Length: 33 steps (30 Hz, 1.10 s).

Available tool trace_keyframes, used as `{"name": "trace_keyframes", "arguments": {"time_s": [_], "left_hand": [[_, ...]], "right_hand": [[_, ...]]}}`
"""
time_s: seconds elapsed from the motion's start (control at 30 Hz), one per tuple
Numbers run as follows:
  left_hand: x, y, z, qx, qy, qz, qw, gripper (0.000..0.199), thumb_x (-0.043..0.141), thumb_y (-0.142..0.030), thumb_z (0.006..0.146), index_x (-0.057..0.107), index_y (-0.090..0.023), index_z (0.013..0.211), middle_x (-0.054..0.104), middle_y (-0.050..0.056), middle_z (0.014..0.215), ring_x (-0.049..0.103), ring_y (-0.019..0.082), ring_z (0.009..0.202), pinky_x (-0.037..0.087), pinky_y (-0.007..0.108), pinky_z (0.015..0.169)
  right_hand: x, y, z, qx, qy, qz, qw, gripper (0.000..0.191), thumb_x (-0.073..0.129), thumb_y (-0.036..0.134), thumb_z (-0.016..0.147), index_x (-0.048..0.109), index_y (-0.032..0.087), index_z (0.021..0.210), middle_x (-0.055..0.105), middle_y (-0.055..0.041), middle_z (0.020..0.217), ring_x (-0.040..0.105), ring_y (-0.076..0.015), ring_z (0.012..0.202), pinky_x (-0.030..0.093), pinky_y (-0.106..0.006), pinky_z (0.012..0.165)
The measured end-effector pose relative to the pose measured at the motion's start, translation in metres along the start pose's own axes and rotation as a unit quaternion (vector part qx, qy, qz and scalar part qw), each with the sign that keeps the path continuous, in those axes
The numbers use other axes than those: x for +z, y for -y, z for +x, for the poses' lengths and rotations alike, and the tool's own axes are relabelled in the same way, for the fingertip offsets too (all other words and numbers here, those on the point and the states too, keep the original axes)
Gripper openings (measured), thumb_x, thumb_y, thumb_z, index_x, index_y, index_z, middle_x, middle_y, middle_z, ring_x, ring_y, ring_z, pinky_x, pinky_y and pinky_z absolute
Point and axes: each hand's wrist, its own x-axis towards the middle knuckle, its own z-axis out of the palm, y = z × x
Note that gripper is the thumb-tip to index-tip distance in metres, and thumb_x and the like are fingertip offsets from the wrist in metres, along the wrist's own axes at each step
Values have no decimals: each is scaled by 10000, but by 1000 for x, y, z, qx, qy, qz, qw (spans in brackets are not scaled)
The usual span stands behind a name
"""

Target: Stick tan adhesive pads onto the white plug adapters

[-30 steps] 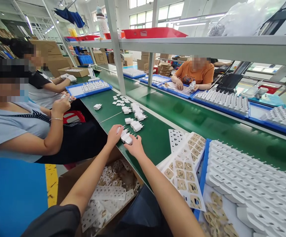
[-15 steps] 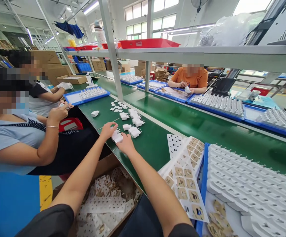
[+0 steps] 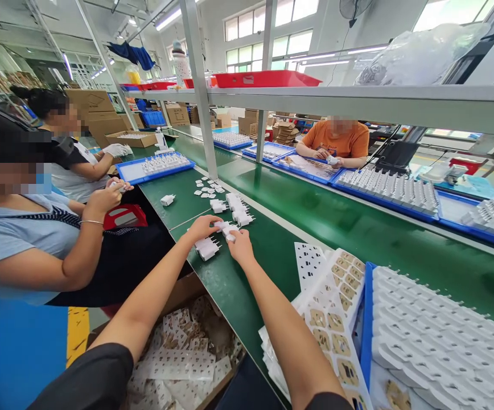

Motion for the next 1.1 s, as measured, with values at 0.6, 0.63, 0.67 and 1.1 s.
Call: {"name": "trace_keyframes", "arguments": {"time_s": [0.6, 0.63, 0.67, 1.1], "left_hand": [[-6, 32, 75, -6, -32, 40, 999, 520, 550, -326, 930, 570, -223, 1440, 408, 114, 1626, 340, 329, 1521, 297, 493, 1235], [-5, 34, 80, -4, -20, 41, 999, 516, 559, -346, 923, 585, -229, 1425, 423, 111, 1619, 343, 326, 1523, 285, 490, 1240], [-4, 36, 83, -3, -10, 42, 999, 508, 565, -372, 917, 604, -238, 1406, 449, 105, 1603, 356, 322, 1519, 282, 484, 1242], [-16, 52, 76, -65, 26, 31, 997, 502, 738, -458, 675, 781, -243, 1127, 728, 120, 1201, 689, 385, 1117, 478, 442, 1044]], "right_hand": [[-5, 12, 21, -46, 86, -46, 994, 602, 512, 435, 975, 422, 277, 1549, 257, -121, 1698, 556, -347, 1374, 480, -483, 1087], [-5, 11, 20, -55, 89, -45, 993, 599, 501, 429, 981, 417, 271, 1552, 269, -122, 1694, 545, -345, 1385, 473, -485, 1098], [-5, 10, 18, -63, 93, -43, 993, 594, 496, 422, 984, 418, 269, 1552, 281, -119, 1690, 538, -342, 1393, 466, -488, 1108], [8, 7, 21, -91, 68, -12, 993, 557, 529, 355, 964, 487, 241, 1507, 357, -157, 1639, 593, -317, 1339, 446, -444, 1145]]}}
